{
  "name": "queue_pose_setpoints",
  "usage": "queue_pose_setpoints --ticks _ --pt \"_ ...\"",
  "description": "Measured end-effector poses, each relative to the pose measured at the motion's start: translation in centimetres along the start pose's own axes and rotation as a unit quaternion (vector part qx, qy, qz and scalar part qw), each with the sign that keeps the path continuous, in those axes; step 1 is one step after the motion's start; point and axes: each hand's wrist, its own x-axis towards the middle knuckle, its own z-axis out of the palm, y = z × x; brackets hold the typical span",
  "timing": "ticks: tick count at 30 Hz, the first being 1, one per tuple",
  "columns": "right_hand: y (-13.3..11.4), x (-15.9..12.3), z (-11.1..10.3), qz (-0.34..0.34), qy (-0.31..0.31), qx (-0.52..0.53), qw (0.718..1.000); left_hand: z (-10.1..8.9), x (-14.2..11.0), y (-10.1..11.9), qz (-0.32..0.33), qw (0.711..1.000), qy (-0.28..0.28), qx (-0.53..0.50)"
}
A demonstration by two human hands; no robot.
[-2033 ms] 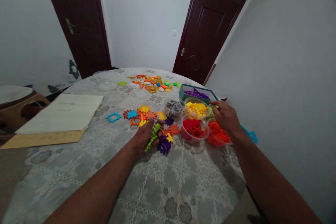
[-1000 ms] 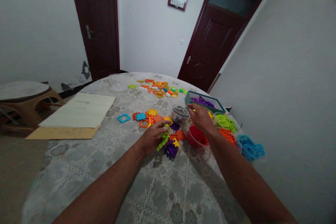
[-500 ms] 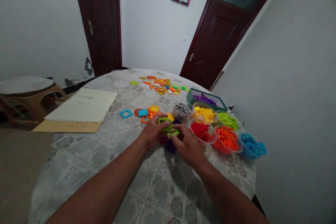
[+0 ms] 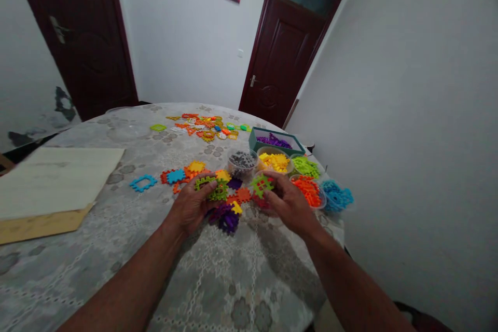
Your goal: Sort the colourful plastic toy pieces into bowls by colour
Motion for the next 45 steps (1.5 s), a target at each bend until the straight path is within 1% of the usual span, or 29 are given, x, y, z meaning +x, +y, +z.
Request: queue_pose_setpoints --ticks 3,5,7,10,13,17,21,24,27,31,34,36,38,39,40,42,45 --pt "3.7 3.0 -4.6 0.036 0.095 -0.035 0.994 -0.1 0.0 0.0 -0.007 1.000 0.000 0.003" --pt "6.3 5.4 -7.5 0.082 0.150 -0.063 0.983 -0.2 0.0 0.0 -0.009 1.000 -0.010 0.004" --pt "8.6 7.7 -9.9 0.143 0.167 -0.084 0.972 -0.3 0.0 -0.1 -0.009 1.000 -0.021 0.006" --pt "11.0 10.3 -12.1 0.189 0.157 -0.098 0.964 -0.3 -0.1 -0.1 -0.007 1.000 -0.024 0.012" --pt "12.6 12.1 -13.0 0.215 0.142 -0.123 0.959 -0.3 -0.1 -0.1 -0.011 1.000 -0.015 0.023" --pt "14.0 13.5 -13.1 0.231 0.135 -0.194 0.944 -0.2 -0.1 -0.1 -0.015 0.999 -0.025 0.040" --pt "14.8 14.3 -13.0 0.221 0.133 -0.271 0.927 -0.1 -0.3 -0.1 -0.015 0.998 -0.034 0.048" --pt "14.9 14.5 -12.9 0.227 0.120 -0.302 0.918 0.0 -0.4 -0.1 -0.017 0.998 -0.040 0.049" --pt "14.8 14.4 -12.9 0.227 0.113 -0.314 0.915 0.1 -0.5 0.0 -0.019 0.998 -0.039 0.054" --pt "14.2 13.9 -13.2 0.198 0.123 -0.310 0.922 0.1 -0.5 0.0 -0.016 0.997 -0.040 0.058" --pt "12.9 13.2 -13.1 0.170 0.132 -0.298 0.930 0.0 -0.5 -0.1 -0.018 0.998 -0.039 0.051" --pt "11.4 12.3 -12.3 0.147 0.135 -0.287 0.937 0.1 -0.6 -0.2 -0.022 0.998 -0.041 0.049" --pt "9.2 10.8 -10.7 0.107 0.126 -0.268 0.949 0.1 -0.8 -0.3 -0.024 0.998 -0.046 0.046" --pt "7.9 9.8 -9.7 0.081 0.115 -0.253 0.957 0.2 -0.8 -0.3 -0.024 0.998 -0.048 0.043" --pt "6.5 8.6 -8.5 0.040 0.102 -0.232 0.967 0.2 -0.8 -0.4 -0.024 0.998 -0.050 0.039" --pt "3.6 6.0 -5.7 -0.043 0.054 -0.187 0.980 0.2 -0.8 -0.5 -0.025 0.998 -0.054 0.032" --pt "-0.1 2.5 -1.1 -0.129 -0.047 -0.145 0.980 0.1 -0.8 -0.7 -0.027 0.997 -0.064 0.029"
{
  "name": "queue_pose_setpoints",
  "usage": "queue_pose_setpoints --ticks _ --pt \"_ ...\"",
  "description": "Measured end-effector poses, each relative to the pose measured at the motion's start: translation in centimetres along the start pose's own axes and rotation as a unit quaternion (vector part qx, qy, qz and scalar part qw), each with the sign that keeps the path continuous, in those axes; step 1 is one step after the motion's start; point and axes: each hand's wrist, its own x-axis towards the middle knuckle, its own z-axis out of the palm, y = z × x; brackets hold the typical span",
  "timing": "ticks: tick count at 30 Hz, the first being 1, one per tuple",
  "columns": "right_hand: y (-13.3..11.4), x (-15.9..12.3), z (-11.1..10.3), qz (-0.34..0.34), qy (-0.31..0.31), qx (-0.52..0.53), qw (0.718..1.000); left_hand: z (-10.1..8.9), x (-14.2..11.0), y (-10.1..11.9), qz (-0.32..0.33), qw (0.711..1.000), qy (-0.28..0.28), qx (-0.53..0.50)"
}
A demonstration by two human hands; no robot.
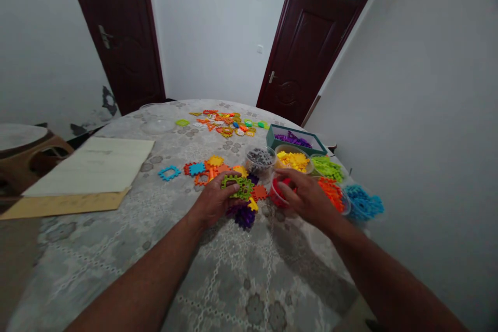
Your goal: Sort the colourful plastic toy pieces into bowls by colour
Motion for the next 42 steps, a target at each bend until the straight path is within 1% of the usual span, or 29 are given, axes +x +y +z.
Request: queue_pose_setpoints --ticks 1,3,5,7,10,13,15,17,19,20,22,24,26,28,31,35,39,42 --pt "-1.4 -0.4 1.2 -0.015 -0.021 0.010 1.000 -0.1 0.0 0.0 0.000 1.000 -0.008 0.000" --pt "-3.3 -0.8 3.5 -0.021 -0.042 0.029 0.998 -0.2 0.0 -0.1 -0.002 1.000 -0.030 0.001" --pt "-4.3 -0.8 5.3 -0.010 -0.034 0.047 0.998 -0.3 -0.1 -0.2 -0.007 0.999 -0.051 0.005" --pt "-4.9 -0.5 6.4 0.008 -0.014 0.066 0.998 -0.3 -0.1 -0.1 -0.013 0.998 -0.061 0.010" --pt "-5.2 -0.3 6.4 0.037 0.013 0.089 0.995 -0.1 -0.2 0.0 -0.021 0.998 -0.062 0.015" --pt "-4.4 -0.2 4.6 0.046 0.046 0.082 0.995 0.0 -0.1 0.3 -0.031 0.998 -0.046 0.017" --pt "-2.7 -0.1 2.4 0.050 0.093 0.057 0.993 0.1 -0.1 0.4 -0.032 0.999 -0.027 0.021" --pt "0.3 0.2 -0.4 0.070 0.152 0.020 0.986 0.2 0.1 0.4 -0.027 0.999 -0.015 0.023" --pt "4.3 0.9 -3.5 0.111 0.192 -0.030 0.975 0.3 0.2 0.4 -0.024 0.999 -0.012 0.024" --pt "6.5 1.4 -5.1 0.142 0.203 -0.057 0.967 0.3 0.2 0.4 -0.024 0.999 -0.010 0.025" --pt "10.9 2.2 -7.8 0.237 0.182 -0.101 0.949 0.2 0.3 0.2 -0.027 0.999 0.000 0.031" --pt "14.6 2.8 -9.7 0.290 0.177 -0.119 0.933 0.1 0.4 0.1 -0.030 0.999 0.015 0.042" --pt "17.4 3.0 -10.7 0.327 0.169 -0.130 0.921 0.0 0.4 0.0 -0.037 0.997 0.019 0.063" --pt "19.3 2.9 -11.0 0.354 0.157 -0.137 0.912 -0.1 0.4 -0.1 -0.042 0.995 0.015 0.085" --pt "20.9 2.8 -10.7 0.379 0.139 -0.139 0.905 0.0 0.4 -0.1 -0.039 0.992 0.019 0.119" --pt "21.4 2.9 -10.3 0.381 0.144 -0.135 0.903 0.3 0.2 0.1 -0.030 0.982 0.009 0.188" --pt "20.2 2.7 -10.5 0.363 0.177 -0.133 0.905 0.4 0.1 0.3 -0.006 0.977 -0.001 0.212" --pt "17.6 2.3 -10.0 0.334 0.191 -0.123 0.915 0.1 0.2 0.1 0.007 0.976 -0.002 0.217"
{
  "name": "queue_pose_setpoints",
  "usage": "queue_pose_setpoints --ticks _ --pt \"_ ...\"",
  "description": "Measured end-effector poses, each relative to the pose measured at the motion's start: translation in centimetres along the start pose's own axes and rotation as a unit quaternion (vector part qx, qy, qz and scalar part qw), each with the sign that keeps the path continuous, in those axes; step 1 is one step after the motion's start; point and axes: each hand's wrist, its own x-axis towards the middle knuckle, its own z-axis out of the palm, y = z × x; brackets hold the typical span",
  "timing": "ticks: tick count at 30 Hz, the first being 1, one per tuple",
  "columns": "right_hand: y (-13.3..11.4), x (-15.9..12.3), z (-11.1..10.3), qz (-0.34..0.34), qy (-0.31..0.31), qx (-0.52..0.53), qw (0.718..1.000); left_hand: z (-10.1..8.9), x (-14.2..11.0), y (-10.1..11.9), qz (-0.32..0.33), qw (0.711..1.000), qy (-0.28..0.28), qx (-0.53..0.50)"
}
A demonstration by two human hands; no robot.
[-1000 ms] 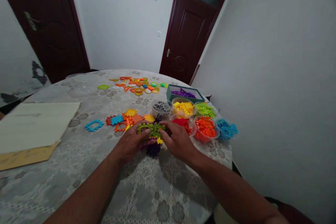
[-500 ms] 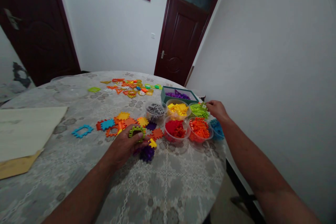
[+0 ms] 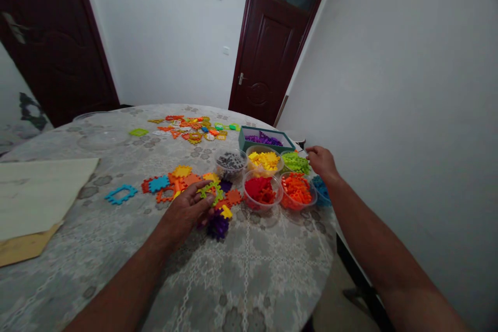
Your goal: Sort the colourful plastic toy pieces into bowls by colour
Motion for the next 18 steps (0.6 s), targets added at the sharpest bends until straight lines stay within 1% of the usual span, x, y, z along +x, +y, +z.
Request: queue_pose_setpoints --ticks 2,4,6,9,11,13,15,18 --pt "-2.0 -2.3 0.0 -0.041 -0.015 0.027 0.999 0.0 -0.1 -0.2 0.009 1.000 -0.012 -0.008" --pt "-4.6 -5.7 0.2 -0.111 -0.050 0.071 0.990 0.0 -0.2 -0.3 0.014 0.999 -0.023 -0.017" --pt "-7.7 -9.8 0.6 -0.191 -0.094 0.119 0.970 0.1 -0.4 -0.2 0.013 0.999 -0.034 -0.014" --pt "-12.0 -16.1 1.5 -0.276 -0.207 0.175 0.922 0.1 -0.7 0.0 0.015 0.998 -0.061 0.001" --pt "-14.1 -19.3 2.5 -0.276 -0.258 0.216 0.900 0.1 -0.9 0.2 0.014 0.996 -0.084 0.006" --pt "-15.5 -21.4 3.5 -0.264 -0.266 0.245 0.894 0.0 -0.9 0.2 0.009 0.995 -0.100 0.006" --pt "-16.1 -22.2 4.3 -0.252 -0.255 0.266 0.895 -0.1 -0.9 0.2 0.005 0.995 -0.104 0.006" --pt "-15.7 -21.4 4.3 -0.230 -0.246 0.284 0.898 0.0 -0.8 0.2 0.004 0.996 -0.094 0.004"
